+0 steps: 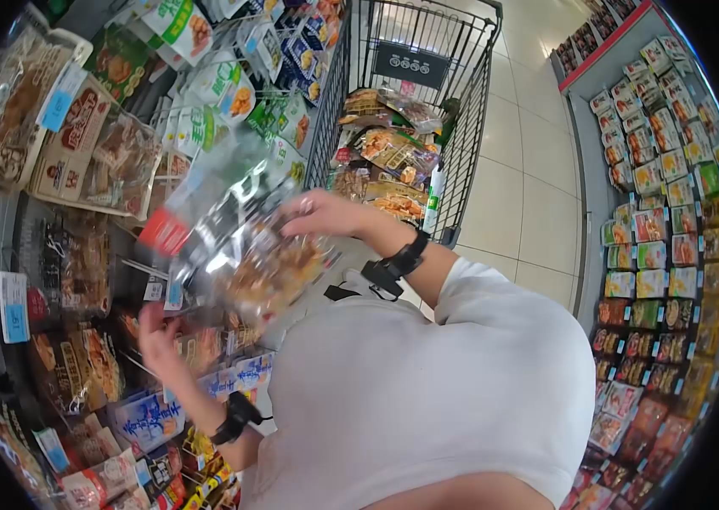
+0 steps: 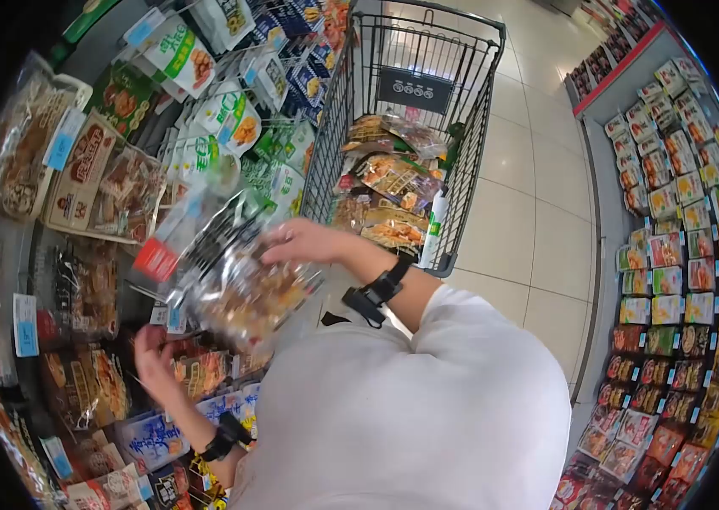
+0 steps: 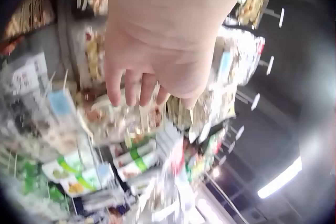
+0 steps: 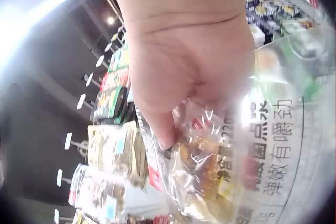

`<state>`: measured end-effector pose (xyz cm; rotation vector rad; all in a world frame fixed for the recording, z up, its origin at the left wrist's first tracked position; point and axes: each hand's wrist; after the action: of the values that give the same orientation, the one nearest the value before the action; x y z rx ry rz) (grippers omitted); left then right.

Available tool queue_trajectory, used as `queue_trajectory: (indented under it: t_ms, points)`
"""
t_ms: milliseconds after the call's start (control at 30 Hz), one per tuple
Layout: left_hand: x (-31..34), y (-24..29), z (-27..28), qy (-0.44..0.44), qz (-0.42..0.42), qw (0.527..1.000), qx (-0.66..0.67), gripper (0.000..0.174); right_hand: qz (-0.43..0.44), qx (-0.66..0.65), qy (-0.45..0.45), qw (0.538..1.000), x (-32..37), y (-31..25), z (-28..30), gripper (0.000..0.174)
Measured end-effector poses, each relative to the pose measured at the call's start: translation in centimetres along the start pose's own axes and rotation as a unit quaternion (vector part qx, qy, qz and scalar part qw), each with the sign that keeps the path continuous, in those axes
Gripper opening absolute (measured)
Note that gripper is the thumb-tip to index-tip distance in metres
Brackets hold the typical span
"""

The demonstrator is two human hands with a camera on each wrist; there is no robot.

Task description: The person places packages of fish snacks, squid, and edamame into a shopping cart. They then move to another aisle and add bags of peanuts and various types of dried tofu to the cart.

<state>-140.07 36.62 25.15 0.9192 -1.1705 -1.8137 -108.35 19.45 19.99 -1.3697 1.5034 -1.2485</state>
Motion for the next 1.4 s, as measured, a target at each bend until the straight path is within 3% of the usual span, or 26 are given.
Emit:
queue_trajectory:
  t_ms: [33,67,100,167,233,300,367,433,467,533,633,767,833,900,933,967,1033,1067,1100,1167,1233,1267,1300,1333,1367,1400]
  points:
    - [-0.6,0.6,1.8,0.126,-0.016,0.992,-0.014,0.043,0.008,-0.017,0.065,0.998,0.8,0.4,1.9,0.034]
    - [-1.6,-1.7,6.4,0.204,-0.053,0.959,-0.19,0.036,0.016,-0.034,0.128,0.991,1.6,1.3,4.0,0.034]
    - [-1.8,-2.5,9.5,0.322,-0.011,0.947,0.021,0.038,0.015,-0.042,0.206,0.978,2.5,1.7,6.1,0.033]
    - [-3.1,-6.2,17.5,0.451,0.051,0.888,-0.071,0.047,0.007,-0.092,0.329,0.94,3.9,5.1,12.1,0.027]
    - [-3.6,-8.7,22.4,0.455,0.093,0.88,-0.1,0.051,0.006,-0.113,0.457,0.882,5.2,9.0,17.8,0.02]
    - [-4.7,-10.0,24.1,0.461,0.135,0.868,-0.125,0.055,-0.076,-0.096,0.539,0.833,7.3,7.5,19.0,0.02]
    - [-5.3,-10.8,24.6,0.499,0.166,0.848,-0.065,0.061,-0.086,-0.094,0.519,0.845,9.0,11.5,24.1,0.026]
    - [-5.2,-12.1,26.3,0.393,0.082,0.911,-0.091,0.061,-0.057,-0.163,0.582,0.795,10.6,15.3,27.6,0.034]
    - [-4.9,-9.7,24.2,0.396,0.116,0.907,-0.09,0.061,-0.06,-0.161,0.578,0.798,11.3,16.8,28.6,0.034]
    - [-4.6,-8.9,23.1,0.4,0.15,0.9,-0.087,0.061,-0.059,-0.058,0.773,0.629,11.9,19.1,29.6,0.052]
    - [-5.1,-11.2,23.9,0.357,0.126,0.926,0.006,0.059,-0.036,0.051,0.784,0.617,11.3,22.2,29.0,0.055]
    - [-6.0,-13.2,24.3,0.285,0.09,0.942,-0.152,0.045,-0.091,0.065,0.745,0.658,10.2,21.1,26.0,0.053]
    - [-4.5,-7.7,19.2,0.333,0.103,0.924,-0.16,0.043,-0.107,0.096,0.734,0.663,9.6,20.7,25.5,0.053]
    - [-3.4,-8.3,19.7,0.36,0.087,0.92,-0.125,0.043,-0.003,-0.234,0.768,0.596,9.2,20.3,25.4,0.043]
    - [-2.9,-8.7,19.5,0.385,0.071,0.916,-0.089,0.043,-0.025,-0.294,0.711,0.638,10.0,21.0,26.8,0.047]
    - [-2.0,-6.9,18.7,0.367,0.115,0.919,0.084,0.042,-0.022,-0.288,0.712,0.639,10.5,22.7,28.5,0.047]
    - [0.3,-7.0,20.2,0.302,0.136,0.924,0.188,0.045,-0.097,-0.406,0.572,0.706,10.6,24.1,31.9,0.057]
    - [1.6,-6.8,20.6,0.276,0.127,0.931,0.201,0.046,-0.136,-0.458,0.555,0.681,10.0,23.8,33.0,0.063]
    - [3.1,-6.6,20.9,0.252,0.116,0.937,0.212,0.047,-0.142,-0.4,0.497,0.757,10.2,22.9,32.7,0.062]
    - [6.5,-8.2,22.9,0.198,0.142,0.925,0.292,0.042,-0.158,-0.412,0.439,0.783,9.2,21.4,32.8,0.056]
    - [10.2,-15.4,30.7,0.002,0.117,0.919,0.376,0.041,-0.184,-0.31,0.486,0.796,6.6,21.4,32.9,0.049]
    - [11.1,-14.7,29.7,0.085,0.144,0.924,0.343,0.039,-0.201,-0.21,0.537,0.792,6.1,22.0,32.6,0.043]
    - [11.9,-13.7,28.1,0.16,0.171,0.923,0.305,0.038,-0.207,-0.218,0.541,0.785,6.3,22.2,32.3,0.043]
    - [12.0,-12.2,26.1,0.166,0.147,0.933,0.283,0.038,-0.222,-0.14,0.549,0.793,6.6,21.3,31.8,0.034]
    - [11.5,-11.1,25.4,0.018,0.112,0.905,0.41,0.043,-0.236,-0.059,0.551,0.798,6.7,20.1,31.5,0.026]
    - [11.7,-8.4,21.9,0.125,0.14,0.906,0.379,0.045,-0.246,0.022,0.548,0.8,6.4,19.5,31.7,0.019]
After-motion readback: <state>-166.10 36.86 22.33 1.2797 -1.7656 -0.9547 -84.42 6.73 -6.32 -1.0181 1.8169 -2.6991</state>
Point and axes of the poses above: each hand's wrist, its own x-axis away from the middle knuckle, its own z-axis out of the back of the hand, y = z × x, and after that the axes turned 7 degrees about -x, right-handed
